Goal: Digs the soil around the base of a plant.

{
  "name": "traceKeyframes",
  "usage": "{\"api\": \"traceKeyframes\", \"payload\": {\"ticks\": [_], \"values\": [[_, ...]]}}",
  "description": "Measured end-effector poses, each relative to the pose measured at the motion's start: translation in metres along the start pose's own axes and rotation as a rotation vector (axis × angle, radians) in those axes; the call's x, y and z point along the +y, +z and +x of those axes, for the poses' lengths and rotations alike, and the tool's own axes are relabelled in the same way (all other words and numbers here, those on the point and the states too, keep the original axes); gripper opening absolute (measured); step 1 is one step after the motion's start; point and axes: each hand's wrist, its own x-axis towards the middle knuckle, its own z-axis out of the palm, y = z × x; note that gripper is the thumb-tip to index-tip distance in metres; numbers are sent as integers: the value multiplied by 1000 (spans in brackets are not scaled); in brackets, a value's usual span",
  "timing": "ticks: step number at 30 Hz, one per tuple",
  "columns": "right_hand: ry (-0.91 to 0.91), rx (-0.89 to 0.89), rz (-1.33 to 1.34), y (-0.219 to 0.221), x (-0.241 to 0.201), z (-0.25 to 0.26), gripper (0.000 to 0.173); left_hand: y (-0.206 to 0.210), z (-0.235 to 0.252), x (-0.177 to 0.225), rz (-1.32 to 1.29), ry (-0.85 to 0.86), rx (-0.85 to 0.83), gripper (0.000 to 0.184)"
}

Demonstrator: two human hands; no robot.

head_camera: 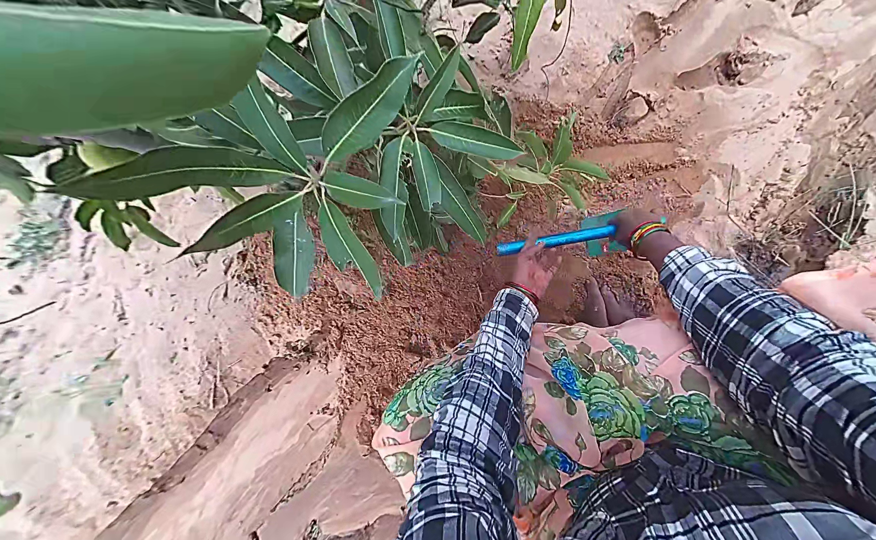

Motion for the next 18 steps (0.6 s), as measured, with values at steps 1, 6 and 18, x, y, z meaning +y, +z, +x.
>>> {"api": "traceKeyframes", "payload": {"ticks": [1,6,18], "values": [[0,30,4,1,-5,1,28,-4,3,3,-16,8,26,47],[-64,29,77,-1,-46,3,30,-10,1,34,9,173,176,43],[-337,-26,28,-36,-117,-25,35,-47,-32,83,-75,429,343,34]]}}
